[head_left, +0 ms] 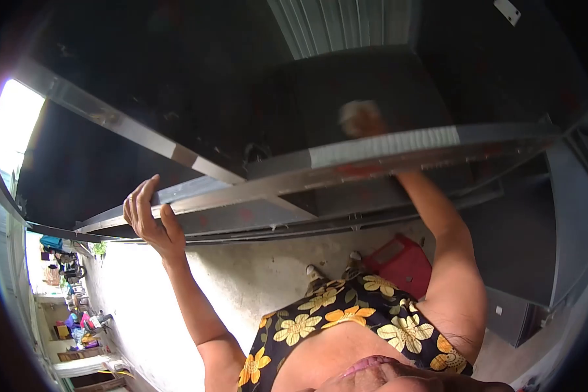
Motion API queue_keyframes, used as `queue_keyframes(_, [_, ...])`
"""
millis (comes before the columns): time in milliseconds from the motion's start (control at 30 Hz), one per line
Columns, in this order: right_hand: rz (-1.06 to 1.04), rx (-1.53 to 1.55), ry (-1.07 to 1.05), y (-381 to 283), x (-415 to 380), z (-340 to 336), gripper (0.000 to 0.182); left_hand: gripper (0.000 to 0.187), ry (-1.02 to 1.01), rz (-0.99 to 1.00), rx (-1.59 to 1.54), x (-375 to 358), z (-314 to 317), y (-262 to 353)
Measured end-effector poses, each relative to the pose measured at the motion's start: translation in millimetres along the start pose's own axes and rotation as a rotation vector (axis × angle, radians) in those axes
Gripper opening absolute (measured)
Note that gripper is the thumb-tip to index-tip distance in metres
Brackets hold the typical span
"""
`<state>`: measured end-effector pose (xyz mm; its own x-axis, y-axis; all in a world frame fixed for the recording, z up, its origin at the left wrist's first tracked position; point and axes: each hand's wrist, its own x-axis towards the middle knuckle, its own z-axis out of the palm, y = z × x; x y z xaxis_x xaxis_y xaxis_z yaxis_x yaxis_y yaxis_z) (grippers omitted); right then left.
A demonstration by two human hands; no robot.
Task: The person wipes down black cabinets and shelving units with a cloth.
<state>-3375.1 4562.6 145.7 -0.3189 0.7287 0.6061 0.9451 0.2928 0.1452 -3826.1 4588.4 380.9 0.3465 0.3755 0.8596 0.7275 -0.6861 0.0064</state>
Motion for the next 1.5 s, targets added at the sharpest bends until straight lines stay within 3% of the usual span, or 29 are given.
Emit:
queue_keyframes(33, [0.142, -0.26, -0.062, 44.1, -10.8, 1.2, 0.033, 0.054, -0.007, -0.004, 0.001, 0.8, -0.3, 1.2])
queue_keyframes(67, [0.415, -0.5, -0.266, 86.1, -20.8, 8.2, 0.037, 0.054, -0.011, -0.021, 0.002, 2.1, -0.2, 3.5])
queue_keyframes(100, [0.647, -0.446, -0.446, 99.8, -15.4, -29.4, 0.041, 0.054, -0.017, -0.028, 0.0, 2.5, -1.6, 4.5])
queue_keyframes(167, [0.959, -0.555, -0.146, 173.9, -54.1, 35.8, 0.044, 0.056, -0.013, -0.048, 0.014, 3.6, -1.9, 7.2])
queue_keyframes(267, [1.07, -0.531, -0.28, 190.4, -14.3, 49.5, 0.049, 0.058, -0.013, -0.09, 0.024, 2.7, -5.8, 7.5])
queue_keyframes(367, [0.951, -0.451, -0.387, 187.5, 38.1, 81.5, 0.051, 0.058, -0.03, -0.114, 0.041, -0.7, -3.0, 4.7])
queue_keyframes(500, [0.495, -0.424, -0.476, 145.3, 111.9, 157.2, 0.049, 0.059, -0.06, -0.135, 0.048, -4.5, -3.7, 0.1])
queue_keyframes(567, [0.367, -0.275, -0.303, 103.5, 132.7, 197.5, 0.046, 0.059, -0.045, -0.115, 0.048, -0.6, -4.8, 0.6])
queue_keyframes(633, [0.19, -0.151, -0.301, 67.6, 143.0, 213.9, 0.046, 0.058, -0.038, -0.088, 0.028, -1.2, -2.3, 0.9])
queue_keyframes(733, [0.231, 0.012, -0.303, 9.2, 132.8, 158.9, 0.047, 0.052, -0.038, -0.026, 0.01, 5.4, -0.1, 7.4])
queue_keyframes(833, [0.006, -0.062, -0.48, -17.2, 102.3, 109.8, 0.049, 0.05, -0.046, 0.0, -0.004, -1.4, 4.5, 0.2])
queue_keyframes(1033, [0.278, 0.377, -0.384, -142.6, 2.3, 21.9, 0.044, 0.032, -0.025, 0.028, -0.026, -24.6, 21.9, -2.6])
queue_keyframes(1200, [0.261, 0.58, -0.247, -209.6, -75.5, -32.5, 0.044, 0.033, -0.01, 0.061, -0.014, -37.6, 45.2, 4.7])
queue_keyframes(1333, [0.413, 0.631, -0.14, -187.3, -130.6, -66.0, 0.039, 0.036, 0.019, 0.121, -0.041, -29.3, 76.3, 31.9])
queue_keyframes(1367, [0.764, 0.539, -0.253, -161.4, -146.7, -68.5, 0.04, 0.036, 0.03, 0.135, -0.035, -28.2, 86.9, 38.4])
queue_keyframes(1467, [0.888, 0.067, 0.442, -78.7, -164.4, -78.9, 0.04, 0.038, 0.074, 0.168, -0.032, -15.9, 116.3, 58.8])
queue_keyframes(1500, [1.138, 0.083, 0.443, -67.0, -175.1, -70.5, 0.04, 0.038, 0.085, 0.183, -0.029, -22.7, 126.0, 65.3])
